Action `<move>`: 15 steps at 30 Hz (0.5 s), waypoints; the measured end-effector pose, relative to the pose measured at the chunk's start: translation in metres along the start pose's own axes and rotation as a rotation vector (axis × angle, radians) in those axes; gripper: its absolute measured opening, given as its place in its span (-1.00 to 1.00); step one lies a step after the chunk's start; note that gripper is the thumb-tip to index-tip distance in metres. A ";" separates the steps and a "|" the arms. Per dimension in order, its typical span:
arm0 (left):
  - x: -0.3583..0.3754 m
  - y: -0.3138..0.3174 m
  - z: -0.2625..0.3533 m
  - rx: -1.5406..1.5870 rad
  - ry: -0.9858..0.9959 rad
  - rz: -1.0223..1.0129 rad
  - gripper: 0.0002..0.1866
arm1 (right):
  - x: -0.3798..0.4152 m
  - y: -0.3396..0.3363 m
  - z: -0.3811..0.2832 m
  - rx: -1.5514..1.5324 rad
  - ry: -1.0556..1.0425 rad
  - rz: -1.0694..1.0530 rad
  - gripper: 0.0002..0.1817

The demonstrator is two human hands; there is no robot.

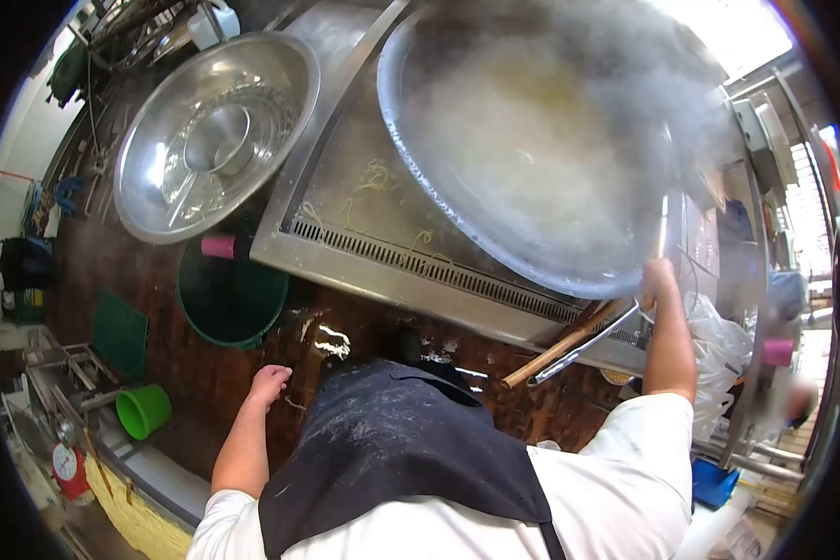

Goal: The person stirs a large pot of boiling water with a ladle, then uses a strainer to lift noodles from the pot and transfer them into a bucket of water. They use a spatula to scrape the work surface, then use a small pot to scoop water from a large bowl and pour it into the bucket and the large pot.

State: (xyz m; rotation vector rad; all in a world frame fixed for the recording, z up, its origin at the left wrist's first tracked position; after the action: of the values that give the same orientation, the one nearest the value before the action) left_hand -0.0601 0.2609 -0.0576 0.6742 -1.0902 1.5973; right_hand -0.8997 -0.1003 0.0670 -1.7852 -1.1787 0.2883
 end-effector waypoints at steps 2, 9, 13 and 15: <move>0.003 0.003 -0.019 0.020 -0.051 -0.007 -0.75 | 0.043 0.013 -0.041 0.340 0.155 -0.374 -0.93; -0.002 -0.012 -0.092 0.029 -0.271 0.014 -0.76 | 0.175 0.051 -0.128 -0.009 0.278 -0.481 -0.91; -0.034 -0.022 -0.125 0.080 -0.220 -0.083 -0.68 | 0.238 0.067 -0.157 -0.045 0.260 -0.628 -0.85; -0.037 -0.030 -0.112 -0.012 -0.080 -0.120 -0.61 | 0.258 0.076 -0.154 -0.291 0.337 -0.766 -0.78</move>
State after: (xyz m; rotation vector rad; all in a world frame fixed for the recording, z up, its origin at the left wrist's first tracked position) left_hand -0.0095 0.3471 -0.1274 0.7863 -1.0960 1.4708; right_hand -0.6267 0.0140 0.1600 -1.4017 -1.5969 -0.6325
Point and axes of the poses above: each hand's wrist, its own x-axis away from the middle knuckle, its own y-axis out of the palm, z = x × y, the point moved 1 cm from there along -x, towards the middle knuckle, and after that the axes turned 2 degrees about x, right-handed, at the moved point
